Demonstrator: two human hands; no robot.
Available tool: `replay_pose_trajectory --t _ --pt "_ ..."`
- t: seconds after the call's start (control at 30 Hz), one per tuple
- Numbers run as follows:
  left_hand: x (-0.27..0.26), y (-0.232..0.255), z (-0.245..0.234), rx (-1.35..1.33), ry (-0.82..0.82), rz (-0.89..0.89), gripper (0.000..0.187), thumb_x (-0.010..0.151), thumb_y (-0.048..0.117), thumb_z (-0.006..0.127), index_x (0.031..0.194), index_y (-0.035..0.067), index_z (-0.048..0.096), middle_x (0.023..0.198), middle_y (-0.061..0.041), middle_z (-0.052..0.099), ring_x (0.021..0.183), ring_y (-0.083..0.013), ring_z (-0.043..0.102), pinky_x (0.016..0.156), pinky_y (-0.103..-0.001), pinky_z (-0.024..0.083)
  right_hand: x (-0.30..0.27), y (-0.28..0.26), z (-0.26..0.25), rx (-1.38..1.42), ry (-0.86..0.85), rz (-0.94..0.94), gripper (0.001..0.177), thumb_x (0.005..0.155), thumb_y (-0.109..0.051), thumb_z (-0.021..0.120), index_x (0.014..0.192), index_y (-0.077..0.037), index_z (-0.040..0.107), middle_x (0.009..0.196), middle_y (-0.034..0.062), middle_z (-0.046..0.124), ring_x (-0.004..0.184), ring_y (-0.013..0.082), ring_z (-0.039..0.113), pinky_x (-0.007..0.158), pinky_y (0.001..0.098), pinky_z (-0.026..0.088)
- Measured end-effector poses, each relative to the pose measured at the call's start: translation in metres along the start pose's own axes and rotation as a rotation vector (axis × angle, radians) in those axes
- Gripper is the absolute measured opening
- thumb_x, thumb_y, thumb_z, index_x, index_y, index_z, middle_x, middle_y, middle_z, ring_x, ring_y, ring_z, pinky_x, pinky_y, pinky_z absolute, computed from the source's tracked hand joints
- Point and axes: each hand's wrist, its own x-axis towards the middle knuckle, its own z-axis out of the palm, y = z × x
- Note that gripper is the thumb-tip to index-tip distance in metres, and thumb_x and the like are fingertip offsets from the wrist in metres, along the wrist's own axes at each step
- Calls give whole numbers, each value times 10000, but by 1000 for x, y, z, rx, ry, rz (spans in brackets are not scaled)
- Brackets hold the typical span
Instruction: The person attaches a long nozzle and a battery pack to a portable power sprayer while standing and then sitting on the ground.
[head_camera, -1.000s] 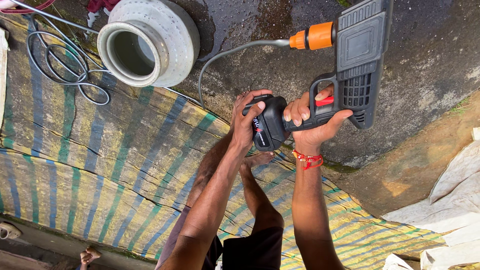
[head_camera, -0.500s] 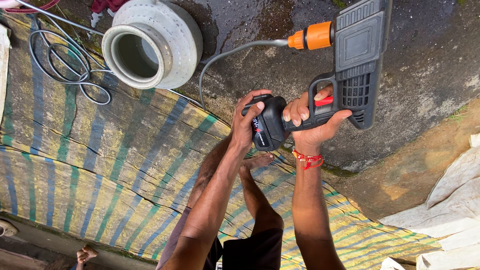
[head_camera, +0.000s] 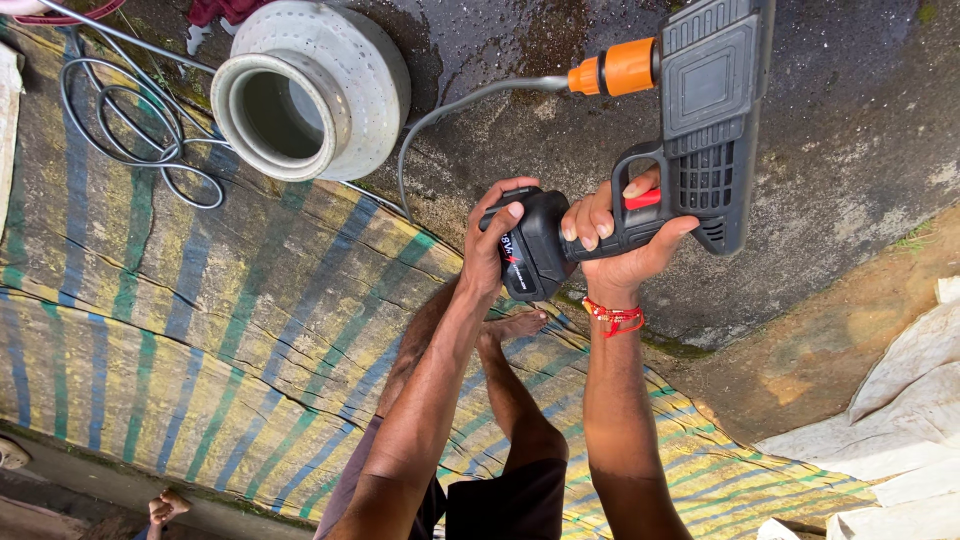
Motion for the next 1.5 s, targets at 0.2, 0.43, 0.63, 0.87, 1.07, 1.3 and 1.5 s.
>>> replay_pose_trajectory --t 0.2,0.43,0.63,0.87,1.07,1.3,1.5 --pt "1 2 -2 -24 6 5 597 854 413 681 1290 8 624 1094 -144 707 928 -208 716 857 -325 609 4 3 2 10 -19 10 647 983 -759 501 1100 -123 500 663 31 459 508 139 484 549 355 482" --pt "1 3 -3 11 31 -11 586 841 418 672 1279 30 635 1076 -137 694 898 -217 721 816 -351 628 6 5 2 -24 -29 -10 631 991 -753 487 1143 -140 502 661 32 466 501 145 497 532 355 491" --pt "-3 -1 0 23 -4 24 594 856 427 673 1294 28 635 1102 -138 696 929 -215 717 855 -349 619 0 0 0 20 -32 -18 648 990 -758 484 1146 -129 507 661 34 467 502 143 491 539 352 485" --pt "-11 -8 -1 11 -24 35 586 874 428 667 1296 23 629 1114 -128 701 956 -206 711 894 -336 598 -9 -4 -1 -2 -57 -21 645 988 -753 508 1130 -124 510 658 37 454 512 149 473 555 364 479" --pt "-27 -32 13 99 -79 64 474 929 305 662 1295 4 649 1123 -84 666 1004 -154 650 908 -286 534 -41 -28 -19 49 33 -37 662 963 -770 495 1111 -124 495 675 37 445 511 150 447 565 355 456" --pt "-47 -55 34 63 -138 -12 447 932 287 670 1279 4 649 1111 -82 692 978 -142 658 896 -273 539 -75 -48 -46 23 92 -92 678 960 -788 493 1102 -125 495 667 36 439 501 153 449 565 367 447" --pt "-60 -68 47 49 -164 -27 500 898 334 685 1277 11 639 1114 -104 705 979 -163 692 899 -308 584 -94 -56 -65 28 88 -116 670 956 -789 510 1095 -133 499 661 37 444 502 159 455 557 369 442"
